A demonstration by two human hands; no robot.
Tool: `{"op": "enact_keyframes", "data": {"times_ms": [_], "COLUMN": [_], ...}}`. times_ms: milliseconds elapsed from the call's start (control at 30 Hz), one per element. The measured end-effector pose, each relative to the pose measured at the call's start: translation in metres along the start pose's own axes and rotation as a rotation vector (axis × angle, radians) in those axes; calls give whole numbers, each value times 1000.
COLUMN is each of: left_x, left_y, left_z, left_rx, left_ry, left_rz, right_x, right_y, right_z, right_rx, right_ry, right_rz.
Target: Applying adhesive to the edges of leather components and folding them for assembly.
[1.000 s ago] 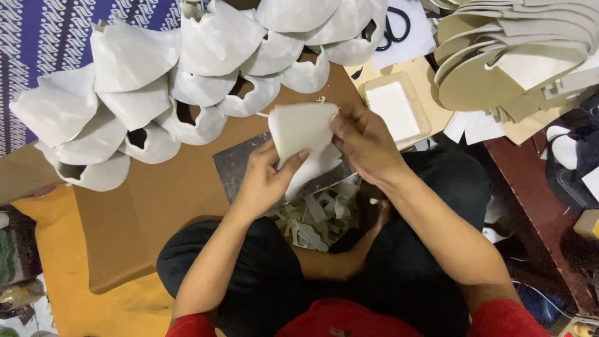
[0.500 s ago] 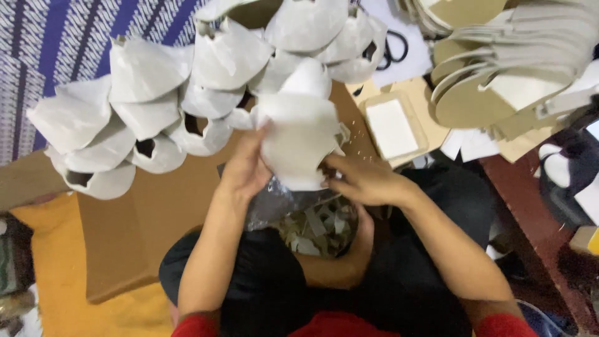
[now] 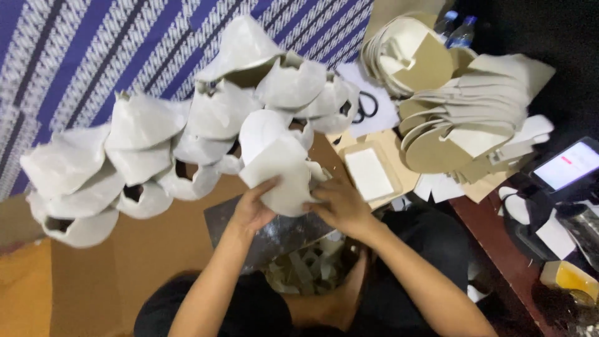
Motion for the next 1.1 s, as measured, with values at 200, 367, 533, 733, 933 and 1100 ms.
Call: {"op": "enact_keyframes", "data": {"times_ms": [200, 367, 533, 733, 933, 1100], "left_x": [7, 3, -7, -19, 14, 6], "left_y": [13, 1, -40, -68, -27, -55], "left_z": [-3, -3, 6, 10, 5, 6], "left_rx": [6, 25, 58, -151, 105, 228], "left_ry": [75, 104, 75, 29, 136, -61], "left_rz": [97, 33, -77, -48, 396, 306], "right_x": [-35, 7, -2, -21, -6, 36], "right_y": [-33, -7, -5, 10, 30, 67], "right_z": [-4, 7, 20, 22, 29, 42], "right_rx": [247, 269, 140, 6, 36, -43], "right_ry": [-186, 33, 477, 419, 460, 479], "right_rz": [-42, 163, 428, 690, 531, 706]}}
Point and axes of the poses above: each hand's wrist, its own z-axis towards the middle knuckle, its own y-axis out of the palm, x = y × z, the point moved 3 cm from there along z, towards the middle knuckle, and after that the axes turned 14 degrees about y, right-handed, at the moved point
